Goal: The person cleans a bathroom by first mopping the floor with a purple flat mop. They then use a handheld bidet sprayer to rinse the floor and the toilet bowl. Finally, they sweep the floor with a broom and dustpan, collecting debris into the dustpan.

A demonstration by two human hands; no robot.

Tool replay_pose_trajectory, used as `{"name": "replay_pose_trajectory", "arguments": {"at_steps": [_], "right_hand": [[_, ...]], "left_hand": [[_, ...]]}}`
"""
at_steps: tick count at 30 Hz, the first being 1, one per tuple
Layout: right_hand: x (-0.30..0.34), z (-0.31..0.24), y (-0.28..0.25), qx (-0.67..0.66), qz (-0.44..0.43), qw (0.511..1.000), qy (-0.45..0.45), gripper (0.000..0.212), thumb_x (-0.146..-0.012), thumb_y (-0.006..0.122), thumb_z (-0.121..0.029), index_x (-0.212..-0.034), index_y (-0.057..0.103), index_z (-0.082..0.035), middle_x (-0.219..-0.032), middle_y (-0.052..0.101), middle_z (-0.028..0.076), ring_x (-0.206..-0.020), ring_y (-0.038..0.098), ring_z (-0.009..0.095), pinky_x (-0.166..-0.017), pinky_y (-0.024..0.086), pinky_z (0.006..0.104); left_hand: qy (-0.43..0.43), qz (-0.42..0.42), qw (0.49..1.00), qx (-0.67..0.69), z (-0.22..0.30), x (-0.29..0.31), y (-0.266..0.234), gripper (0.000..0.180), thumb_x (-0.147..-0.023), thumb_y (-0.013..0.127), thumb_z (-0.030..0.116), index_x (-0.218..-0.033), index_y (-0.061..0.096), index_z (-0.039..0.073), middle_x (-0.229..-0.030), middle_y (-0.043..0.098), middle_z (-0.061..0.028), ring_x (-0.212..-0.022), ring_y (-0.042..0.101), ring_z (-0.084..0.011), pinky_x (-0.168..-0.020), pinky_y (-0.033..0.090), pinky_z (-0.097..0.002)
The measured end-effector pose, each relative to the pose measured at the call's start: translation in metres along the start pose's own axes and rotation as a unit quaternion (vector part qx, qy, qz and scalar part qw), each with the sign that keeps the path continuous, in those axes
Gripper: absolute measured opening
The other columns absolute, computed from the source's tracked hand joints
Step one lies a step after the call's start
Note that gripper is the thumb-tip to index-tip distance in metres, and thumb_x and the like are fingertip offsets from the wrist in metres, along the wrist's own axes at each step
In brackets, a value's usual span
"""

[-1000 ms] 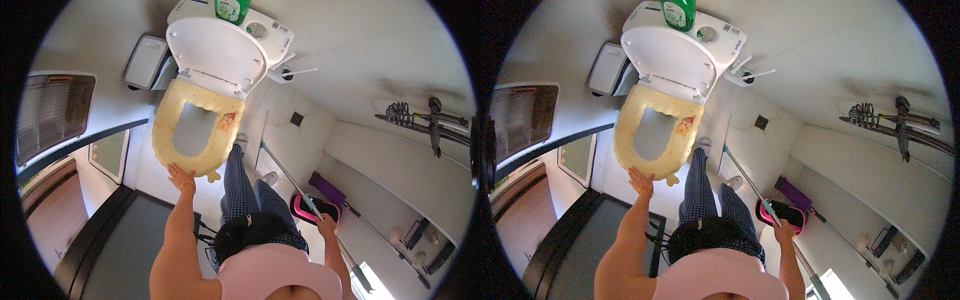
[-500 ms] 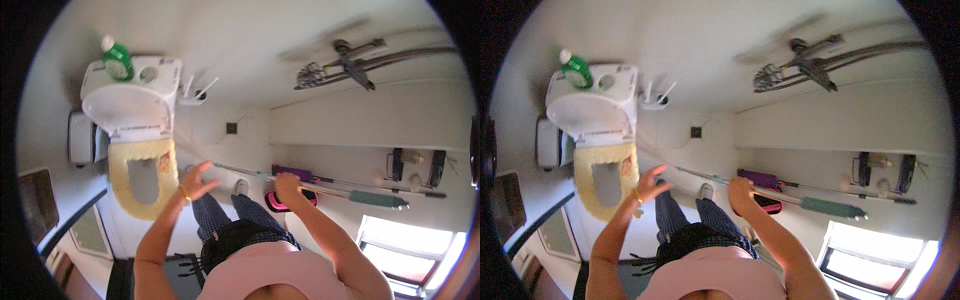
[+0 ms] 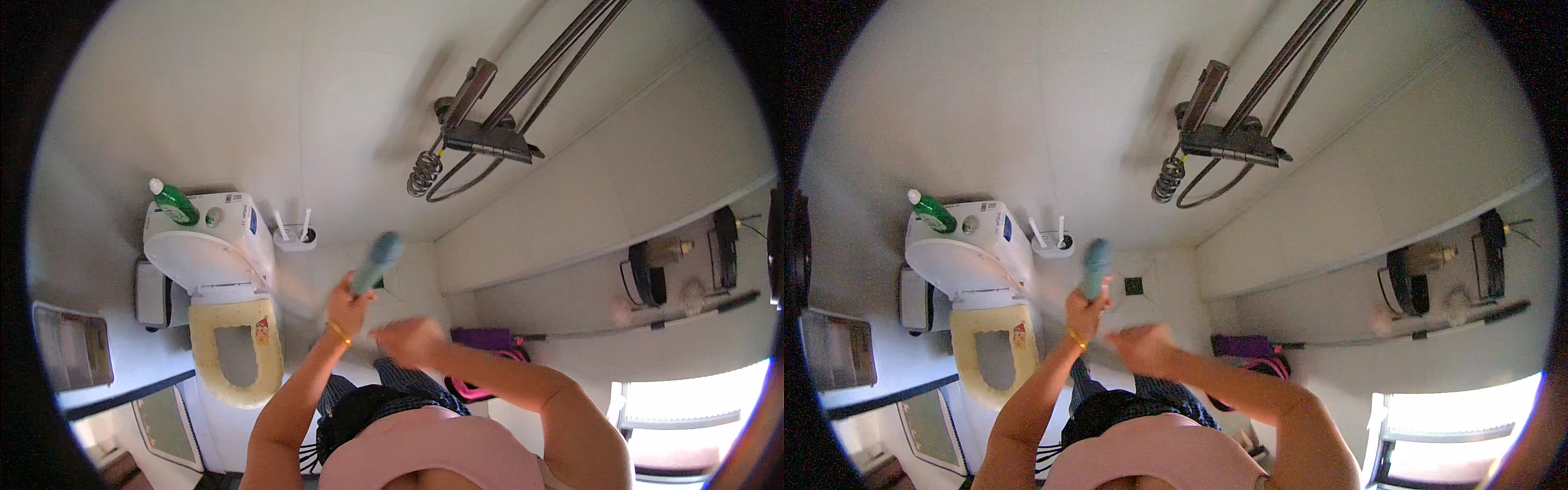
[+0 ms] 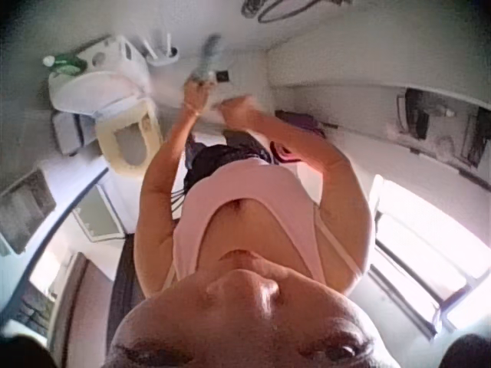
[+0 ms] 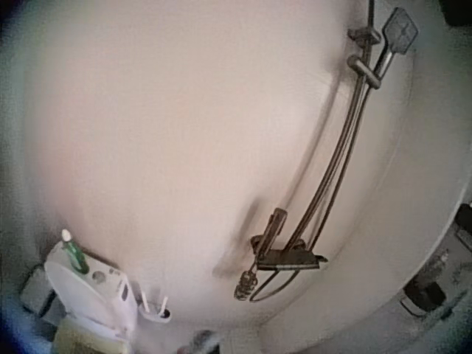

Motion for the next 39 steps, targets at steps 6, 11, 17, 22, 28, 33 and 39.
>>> {"name": "replay_pose_trajectory", "arguments": {"at_steps": [6,11,17,22,28,33,39], "right_hand": [[-0.032,0.182,-0.176,-0.053,0.622,0.764,0.159,0.040,-0.072,0.061,-0.030,-0.096,0.048,-0.001,-0.080,0.051,0.011,-0.072,0.053,0.025,-0.065,0.044,0.0354],[-0.087,0.230,-0.209,-0.105,0.478,0.840,0.235,0.047,-0.070,0.060,-0.040,-0.091,0.048,0.000,-0.074,0.056,0.015,-0.069,0.057,0.031,-0.062,0.045,0.0391],[-0.099,0.244,-0.204,-0.146,0.512,0.838,0.115,0.041,-0.070,0.060,-0.036,-0.083,0.047,0.000,-0.064,0.056,0.017,-0.062,0.057,0.032,-0.055,0.045,0.0386],[-0.095,0.248,-0.204,-0.148,0.536,0.830,0.046,0.044,-0.071,0.059,-0.038,-0.085,0.046,0.002,-0.061,0.055,0.017,-0.059,0.057,0.033,-0.055,0.045,0.0389],[-0.111,0.244,-0.240,-0.242,0.602,0.760,0.022,0.050,-0.072,0.056,-0.042,-0.090,0.045,0.003,-0.064,0.056,0.017,-0.062,0.057,0.034,-0.055,0.045,0.0391],[-0.076,0.134,-0.271,-0.298,0.486,0.818,-0.069,0.038,-0.074,0.056,-0.037,-0.081,0.047,-0.001,-0.061,0.055,0.017,-0.054,0.055,0.031,-0.050,0.044,0.0394],[-0.019,0.031,-0.115,-0.314,0.158,0.911,-0.217,0.038,-0.075,0.053,-0.033,-0.093,0.043,-0.002,-0.069,0.055,0.018,-0.066,0.056,0.035,-0.060,0.044,0.0424]], "left_hand": [[-0.034,0.229,0.972,0.042,0.031,0.024,0.025,0.014,-0.081,0.053,0.017,-0.090,0.056,0.006,-0.062,0.051,0.0037,-0.050,0.043,-0.0040,-0.048,0.040,-0.0180],[-0.008,0.263,0.964,0.030,0.052,0.059,0.049,0.016,-0.084,0.048,0.019,-0.089,0.055,0.005,-0.056,0.042,0.0041,-0.048,0.037,-0.0037,-0.046,0.034,-0.0175],[-0.011,0.341,0.940,0.010,0.057,0.110,0.055,0.017,-0.086,0.046,0.018,-0.088,0.055,0.003,-0.054,0.040,0.0035,-0.047,0.036,-0.0037,-0.045,0.032,-0.0179],[-0.037,0.383,0.923,0.021,0.046,0.123,0.067,0.017,-0.085,0.047,0.018,-0.087,0.055,0.003,-0.054,0.040,0.0033,-0.046,0.035,-0.0037,-0.042,0.030,-0.0179],[-0.060,0.387,0.920,0.025,0.040,0.129,0.072,0.014,-0.084,0.048,0.015,-0.091,0.054,0.004,-0.055,0.040,0.0041,-0.045,0.033,-0.0026,-0.039,0.027,-0.0166],[-0.047,0.401,0.914,0.043,0.049,0.128,0.076,0.025,-0.082,0.051,0.011,-0.105,0.048,0.004,-0.065,0.046,0.0017,-0.044,0.033,-0.0013,-0.039,0.026,-0.0143],[0.010,0.406,0.912,0.053,0.068,0.108,0.082,0.055,-0.072,0.062,0.009,-0.120,0.036,0.003,-0.105,0.051,-0.0089,-0.063,0.045,-0.0063,-0.053,0.037,-0.0180]]}}
Point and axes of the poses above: each hand's wrist, its own x-axis away from the middle knuckle, its own y-axis out of the palm, z = x × y, the point moved 1 cm from there along -x, towards the middle knuckle
